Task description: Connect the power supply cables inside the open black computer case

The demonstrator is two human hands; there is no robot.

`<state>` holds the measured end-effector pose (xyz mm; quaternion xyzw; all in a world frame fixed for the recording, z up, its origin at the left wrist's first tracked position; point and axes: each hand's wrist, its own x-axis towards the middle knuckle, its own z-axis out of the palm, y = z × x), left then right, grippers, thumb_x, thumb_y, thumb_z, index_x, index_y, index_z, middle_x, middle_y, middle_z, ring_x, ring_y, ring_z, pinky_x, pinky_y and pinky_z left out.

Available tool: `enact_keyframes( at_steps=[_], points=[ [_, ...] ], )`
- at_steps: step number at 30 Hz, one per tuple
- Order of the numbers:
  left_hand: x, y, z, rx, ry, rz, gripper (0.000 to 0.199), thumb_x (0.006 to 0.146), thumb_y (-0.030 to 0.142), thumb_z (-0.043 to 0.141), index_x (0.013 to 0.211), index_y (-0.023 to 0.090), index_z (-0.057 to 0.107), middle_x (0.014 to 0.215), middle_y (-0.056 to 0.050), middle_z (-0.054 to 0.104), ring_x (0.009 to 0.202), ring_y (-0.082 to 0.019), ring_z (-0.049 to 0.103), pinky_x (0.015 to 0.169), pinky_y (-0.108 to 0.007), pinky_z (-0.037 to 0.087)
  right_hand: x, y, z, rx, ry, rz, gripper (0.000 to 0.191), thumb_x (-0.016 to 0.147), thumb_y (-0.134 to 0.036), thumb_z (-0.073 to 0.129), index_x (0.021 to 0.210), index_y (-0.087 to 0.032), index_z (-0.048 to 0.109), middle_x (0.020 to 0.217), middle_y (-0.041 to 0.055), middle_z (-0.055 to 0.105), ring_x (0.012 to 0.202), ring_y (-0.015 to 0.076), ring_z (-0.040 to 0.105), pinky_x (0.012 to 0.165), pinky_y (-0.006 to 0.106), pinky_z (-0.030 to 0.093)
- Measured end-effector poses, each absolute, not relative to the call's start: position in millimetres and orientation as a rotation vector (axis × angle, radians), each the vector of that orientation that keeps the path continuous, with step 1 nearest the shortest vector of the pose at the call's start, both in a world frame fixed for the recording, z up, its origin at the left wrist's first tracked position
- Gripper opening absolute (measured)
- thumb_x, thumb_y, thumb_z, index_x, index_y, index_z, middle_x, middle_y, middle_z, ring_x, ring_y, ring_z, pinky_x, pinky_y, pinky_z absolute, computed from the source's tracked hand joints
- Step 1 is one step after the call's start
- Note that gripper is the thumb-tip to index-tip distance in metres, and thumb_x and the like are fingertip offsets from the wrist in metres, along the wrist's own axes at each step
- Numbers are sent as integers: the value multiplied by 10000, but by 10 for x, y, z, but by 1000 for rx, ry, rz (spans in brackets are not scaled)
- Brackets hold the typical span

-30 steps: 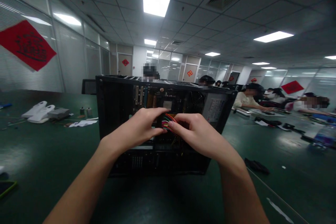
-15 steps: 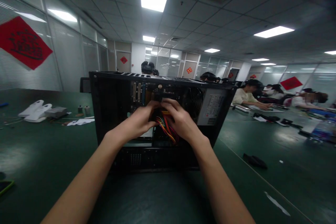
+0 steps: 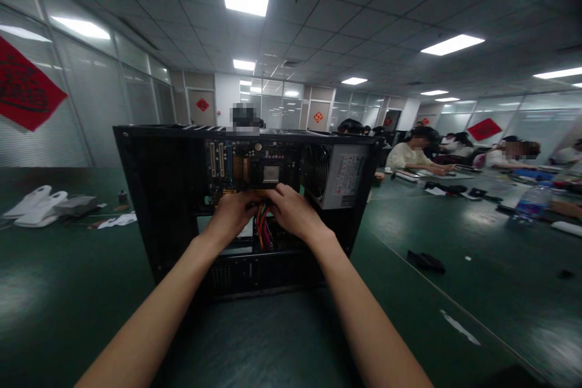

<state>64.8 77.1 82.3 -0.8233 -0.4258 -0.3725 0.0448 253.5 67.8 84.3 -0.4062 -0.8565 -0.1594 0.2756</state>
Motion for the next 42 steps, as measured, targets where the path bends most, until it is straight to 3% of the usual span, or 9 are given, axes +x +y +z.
enact_keyframes(
  at_steps=[4,10,19,28,42],
  points=[
    [668,781,731,-2602,-1297,-987,228,877,188,573,1032,215,737,1080,-69,744,1047,-252,674,921,-357,506,2608,799,683,-1154,-2330,-373,191,904,-107,484,1027,-181,610,1064,93,567,977,216,562,791,299,445],
    [673,797,614,-2730,-1258,-746,288,885,159,544,1116,210,709,1096,-78,733,1041,-219,665,937,-327,488,2745,990,501,-1186,-2367,-193,168,854,-168,584,1013,-160,638,1074,92,592,1003,204,568,845,285,432],
    [786,939,671,-2616,-1250,-358,316,880,91,484,1078,171,717,1050,-126,705,970,-236,673,823,-318,510,2750,1039,469,-1192,-2321,-156,166,828,-181,600,973,-145,672,1010,92,619,959,210,585,816,288,432],
    [829,877,643,-2515,-1320,-323,316,928,164,443,1123,197,690,1091,-109,681,988,-259,669,783,-331,513,2745,1045,454,-1180,-2342,-140,154,829,-194,609,969,-156,660,1031,86,622,985,208,587,830,274,418],
    [859,829,707,-2446,-1500,-252,253,904,157,470,954,147,718,983,-160,725,943,-290,692,782,-362,515,2744,1075,428,-1100,-2332,-148,99,796,-147,602,885,-172,566,940,50,598,883,177,548,730,259,375]
  ],
)
